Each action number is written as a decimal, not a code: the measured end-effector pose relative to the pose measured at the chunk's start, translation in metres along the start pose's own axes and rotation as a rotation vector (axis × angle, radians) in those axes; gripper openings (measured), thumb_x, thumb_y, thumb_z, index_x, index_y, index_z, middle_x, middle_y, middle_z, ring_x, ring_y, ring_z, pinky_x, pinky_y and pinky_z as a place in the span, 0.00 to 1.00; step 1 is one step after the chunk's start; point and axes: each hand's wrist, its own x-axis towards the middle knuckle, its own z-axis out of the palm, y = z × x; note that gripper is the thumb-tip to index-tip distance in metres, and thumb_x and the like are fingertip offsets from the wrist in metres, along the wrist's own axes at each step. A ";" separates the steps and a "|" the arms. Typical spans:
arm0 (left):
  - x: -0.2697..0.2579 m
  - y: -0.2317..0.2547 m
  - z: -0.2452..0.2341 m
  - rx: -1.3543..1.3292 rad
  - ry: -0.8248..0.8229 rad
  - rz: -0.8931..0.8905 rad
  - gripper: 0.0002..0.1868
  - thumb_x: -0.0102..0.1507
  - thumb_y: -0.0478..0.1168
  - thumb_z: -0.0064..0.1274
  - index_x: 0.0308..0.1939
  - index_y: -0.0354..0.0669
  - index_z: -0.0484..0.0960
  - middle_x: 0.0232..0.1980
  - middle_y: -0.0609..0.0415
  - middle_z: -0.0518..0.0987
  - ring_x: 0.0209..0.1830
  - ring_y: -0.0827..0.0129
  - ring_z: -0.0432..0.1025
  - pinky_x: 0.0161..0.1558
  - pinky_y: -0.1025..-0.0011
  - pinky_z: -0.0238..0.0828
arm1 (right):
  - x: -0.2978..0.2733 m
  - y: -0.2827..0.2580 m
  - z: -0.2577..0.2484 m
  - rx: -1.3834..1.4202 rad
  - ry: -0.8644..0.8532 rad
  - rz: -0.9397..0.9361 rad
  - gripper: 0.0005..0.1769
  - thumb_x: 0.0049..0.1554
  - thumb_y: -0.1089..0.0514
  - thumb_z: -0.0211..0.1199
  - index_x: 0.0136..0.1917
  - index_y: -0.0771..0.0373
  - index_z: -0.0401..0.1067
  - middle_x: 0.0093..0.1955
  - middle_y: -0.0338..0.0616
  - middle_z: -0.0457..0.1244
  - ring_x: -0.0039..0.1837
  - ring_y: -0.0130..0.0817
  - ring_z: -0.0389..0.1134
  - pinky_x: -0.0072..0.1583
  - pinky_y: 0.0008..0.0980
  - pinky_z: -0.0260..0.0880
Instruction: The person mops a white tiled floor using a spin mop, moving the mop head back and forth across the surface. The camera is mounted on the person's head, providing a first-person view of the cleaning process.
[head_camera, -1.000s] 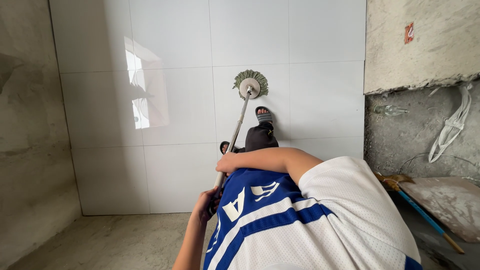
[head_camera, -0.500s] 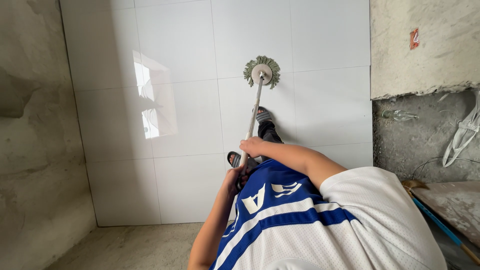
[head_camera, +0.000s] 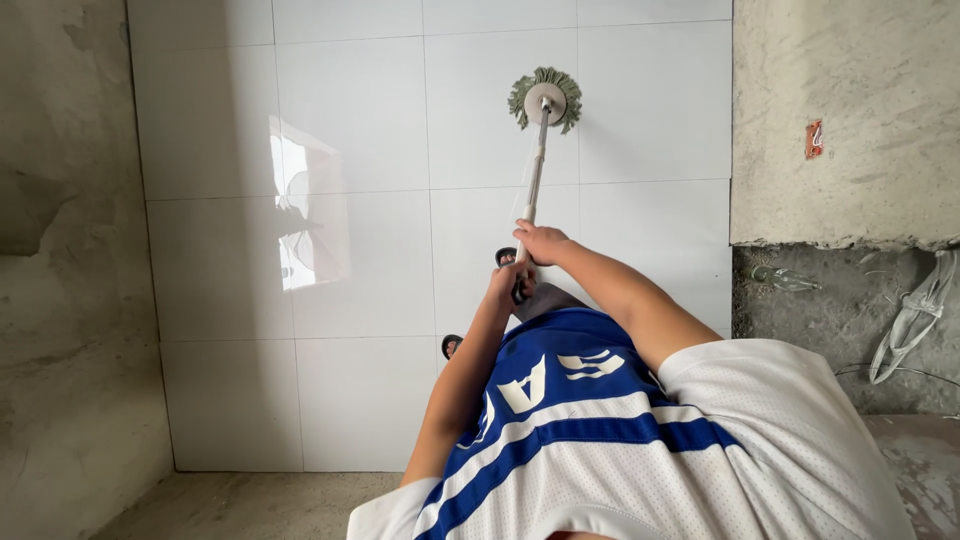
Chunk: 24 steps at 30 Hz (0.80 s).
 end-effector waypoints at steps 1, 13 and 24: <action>0.002 0.000 0.006 0.001 0.002 -0.002 0.27 0.66 0.36 0.59 0.57 0.19 0.63 0.36 0.33 0.75 0.23 0.61 0.69 0.20 0.64 0.62 | 0.000 0.004 0.001 0.003 -0.001 0.000 0.29 0.57 0.64 0.55 0.70 0.55 0.57 0.86 0.47 0.38 0.64 0.68 0.68 0.68 0.57 0.70; -0.034 0.003 -0.019 -0.022 -0.006 -0.030 0.22 0.69 0.40 0.55 0.53 0.19 0.67 0.34 0.38 0.74 0.23 0.66 0.67 0.19 0.71 0.58 | -0.026 -0.038 -0.013 -0.007 -0.076 -0.067 0.36 0.56 0.65 0.57 0.75 0.56 0.52 0.85 0.53 0.33 0.64 0.72 0.67 0.69 0.58 0.69; -0.137 -0.039 -0.155 -0.002 0.064 -0.109 0.17 0.70 0.41 0.52 0.46 0.23 0.74 0.36 0.38 0.77 0.23 0.68 0.66 0.20 0.72 0.60 | -0.001 -0.117 0.118 -0.157 -0.186 -0.392 0.28 0.55 0.58 0.61 0.68 0.56 0.57 0.76 0.56 0.47 0.58 0.69 0.71 0.63 0.54 0.74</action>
